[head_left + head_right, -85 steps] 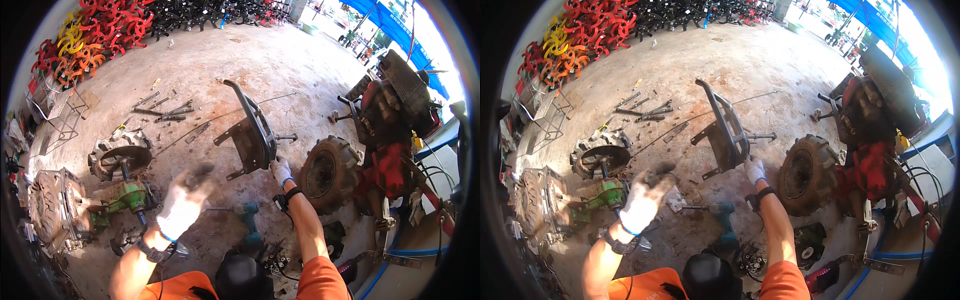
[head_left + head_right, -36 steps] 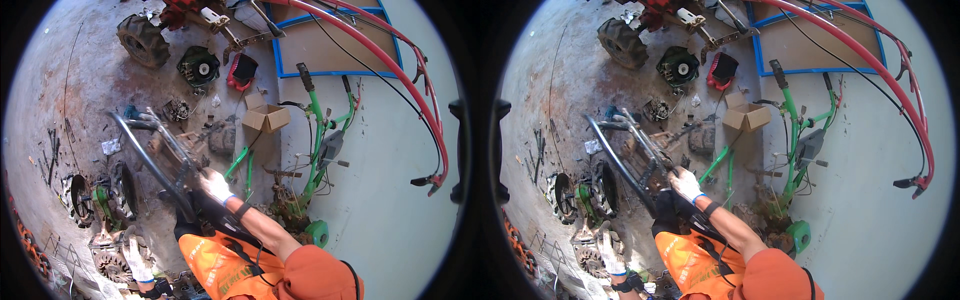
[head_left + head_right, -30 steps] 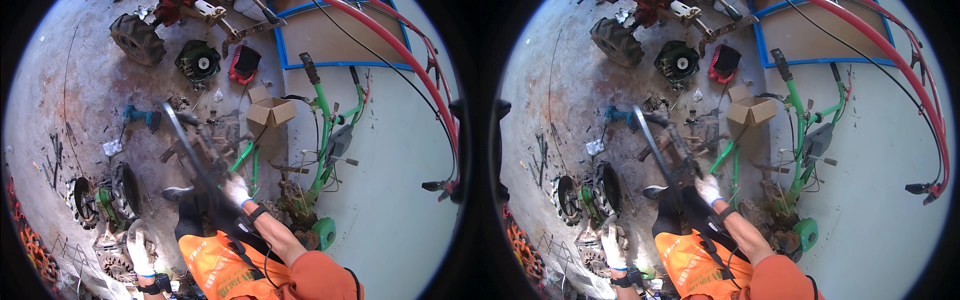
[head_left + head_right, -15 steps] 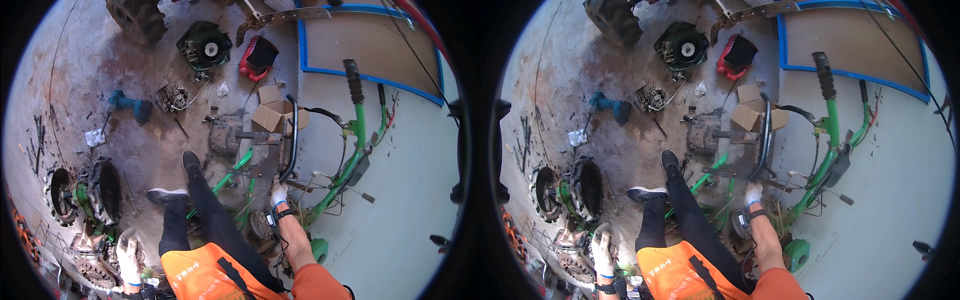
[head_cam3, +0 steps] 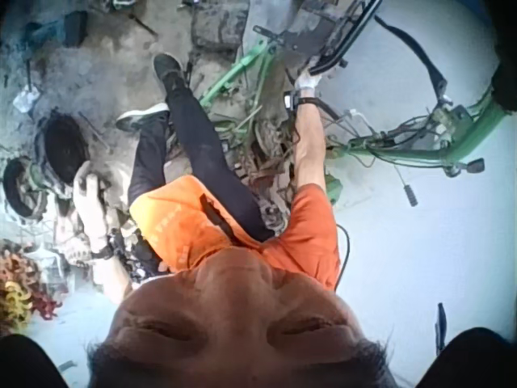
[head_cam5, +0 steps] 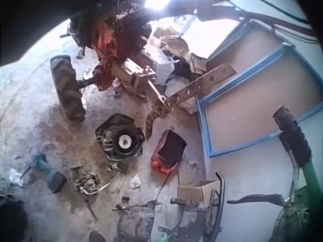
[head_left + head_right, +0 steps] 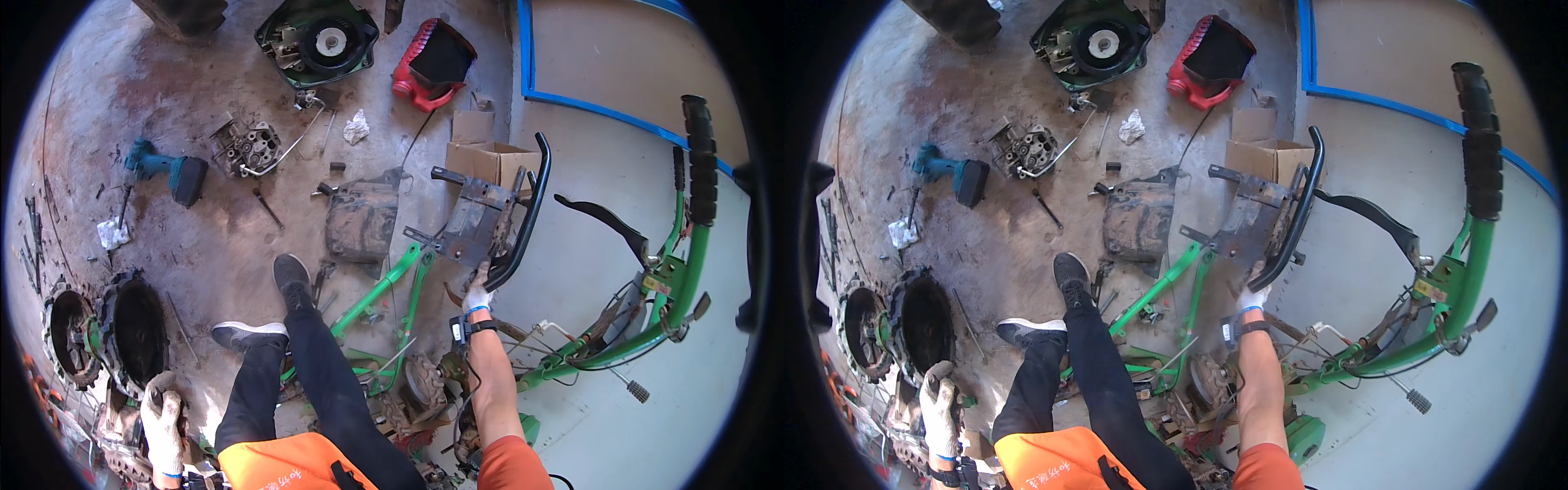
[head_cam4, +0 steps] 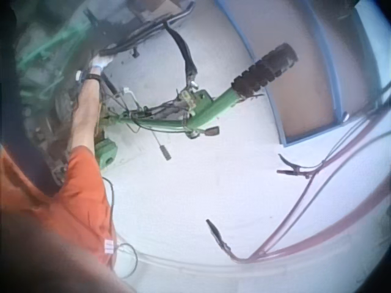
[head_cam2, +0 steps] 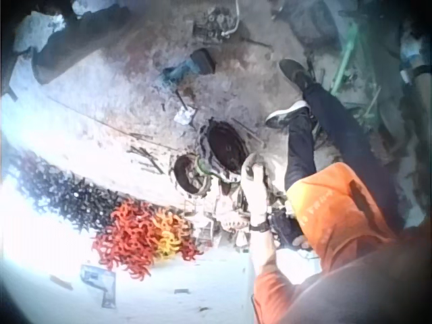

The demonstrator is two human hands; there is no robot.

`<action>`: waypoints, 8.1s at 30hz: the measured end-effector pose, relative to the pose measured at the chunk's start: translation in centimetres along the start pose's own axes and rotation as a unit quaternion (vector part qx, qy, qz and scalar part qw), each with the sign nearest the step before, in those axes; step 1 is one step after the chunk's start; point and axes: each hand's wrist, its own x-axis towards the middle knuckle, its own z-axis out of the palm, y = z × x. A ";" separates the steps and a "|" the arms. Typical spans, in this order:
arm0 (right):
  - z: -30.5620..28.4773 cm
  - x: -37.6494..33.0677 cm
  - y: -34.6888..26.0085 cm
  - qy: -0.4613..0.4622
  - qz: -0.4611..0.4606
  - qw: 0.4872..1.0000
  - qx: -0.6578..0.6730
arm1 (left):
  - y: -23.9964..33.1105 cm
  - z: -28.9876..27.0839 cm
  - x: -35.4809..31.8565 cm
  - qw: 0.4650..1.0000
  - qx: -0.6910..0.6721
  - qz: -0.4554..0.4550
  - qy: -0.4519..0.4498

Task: The person uses a cordless impact wrench to remove bolts from a small engine mounted on a stand, then detaches the handlebar assembly and sets it aside. They continue to remove bolts and separate engine components by hand, placing parts on the floor.

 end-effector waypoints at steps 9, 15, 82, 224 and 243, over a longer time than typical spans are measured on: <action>-2.3 -0.8 8.0 0.048 -0.038 0.998 0.012 | 1.1 3.2 1.3 0.999 0.025 0.018 0.037; -7.0 -6.5 8.2 0.020 0.073 0.989 0.126 | 2.8 4.8 0.8 0.999 -0.001 0.037 -0.003; -24.2 -14.8 28.2 -0.428 -0.124 0.622 -0.644 | 7.1 7.9 1.6 0.974 0.206 0.094 -0.004; 29.9 -81.0 -1.7 -0.775 -0.581 -0.249 -0.004 | -36.4 -22.7 -11.9 0.765 0.039 -0.119 0.631; 33.6 -81.7 -1.6 -0.647 -0.706 -0.288 0.001 | -26.8 -12.8 -5.3 0.671 0.156 -0.209 0.694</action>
